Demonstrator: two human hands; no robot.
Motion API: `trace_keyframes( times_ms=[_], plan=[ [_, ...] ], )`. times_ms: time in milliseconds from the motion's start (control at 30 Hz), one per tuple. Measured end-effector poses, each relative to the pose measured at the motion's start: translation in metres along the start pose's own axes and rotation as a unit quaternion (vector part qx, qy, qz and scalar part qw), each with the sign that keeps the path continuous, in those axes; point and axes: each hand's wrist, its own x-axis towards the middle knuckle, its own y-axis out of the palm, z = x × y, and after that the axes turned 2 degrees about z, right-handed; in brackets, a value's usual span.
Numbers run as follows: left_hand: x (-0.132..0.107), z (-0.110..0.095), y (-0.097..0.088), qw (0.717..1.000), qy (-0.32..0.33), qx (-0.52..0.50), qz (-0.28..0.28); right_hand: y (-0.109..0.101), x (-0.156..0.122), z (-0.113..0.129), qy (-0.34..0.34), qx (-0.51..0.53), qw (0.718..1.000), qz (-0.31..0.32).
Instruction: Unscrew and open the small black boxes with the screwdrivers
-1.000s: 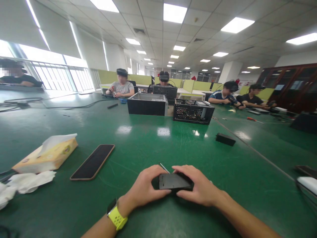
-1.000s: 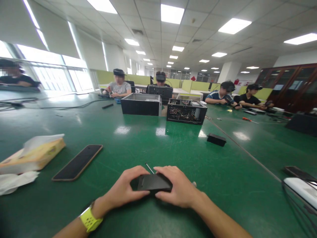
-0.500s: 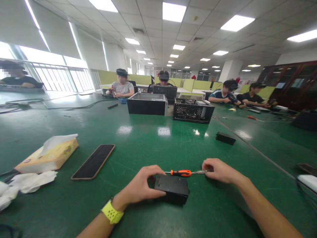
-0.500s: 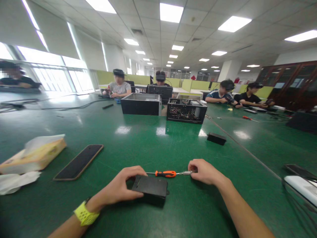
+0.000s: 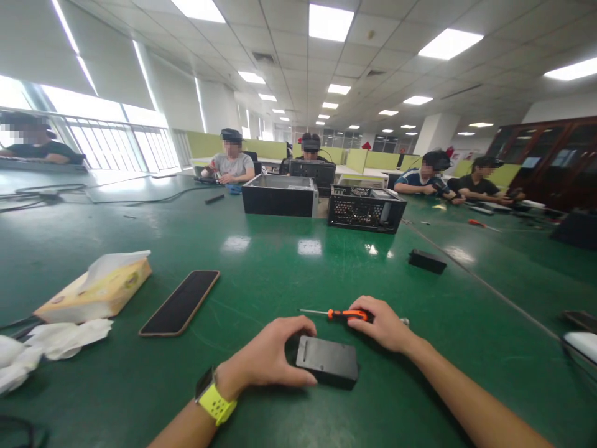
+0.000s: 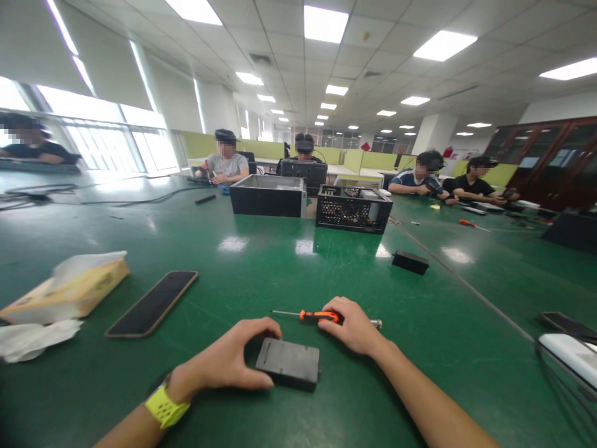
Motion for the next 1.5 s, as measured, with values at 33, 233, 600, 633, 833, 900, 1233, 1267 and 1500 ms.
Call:
trace_keyframes(
  times_ms=[33, 233, 600, 633, 833, 900, 1233, 1267, 1500],
  plan=[
    [0.0, 0.0, 0.0, 1.0, 0.002, 0.001, -0.004, -0.002, -0.001, -0.003, 0.011, 0.018, 1.0, -0.013],
    [0.002, 0.002, 0.003, 0.999, 0.039, 0.001, -0.018, -0.011, -0.005, -0.014, 0.05, 0.155, 0.982, -0.099],
    [0.004, 0.007, 0.006, 0.996, 0.083, 0.007, -0.036, -0.033, -0.024, -0.005, 0.03, 0.446, 0.874, -0.19],
    [0.004, 0.007, 0.006, 0.996, 0.084, 0.007, -0.036, -0.032, -0.024, -0.002, 0.028, 0.458, 0.868, -0.189],
    [0.004, 0.007, 0.005, 0.995, 0.087, 0.012, -0.046, -0.031, -0.025, 0.008, 0.023, 0.514, 0.841, -0.169],
    [0.004, 0.006, 0.005, 0.995, 0.09, 0.011, -0.046, -0.032, -0.025, 0.007, 0.024, 0.517, 0.839, -0.171],
    [0.005, 0.004, 0.004, 0.994, 0.097, 0.001, -0.045, -0.037, -0.026, 0.002, 0.036, 0.496, 0.849, -0.18],
    [0.005, 0.003, 0.003, 0.994, 0.097, -0.001, -0.045, -0.038, -0.026, 0.002, 0.036, 0.493, 0.85, -0.182],
    [0.003, 0.006, 0.006, 0.994, 0.088, -0.009, -0.057, -0.038, -0.027, -0.002, 0.031, 0.509, 0.841, -0.18]
  ],
)
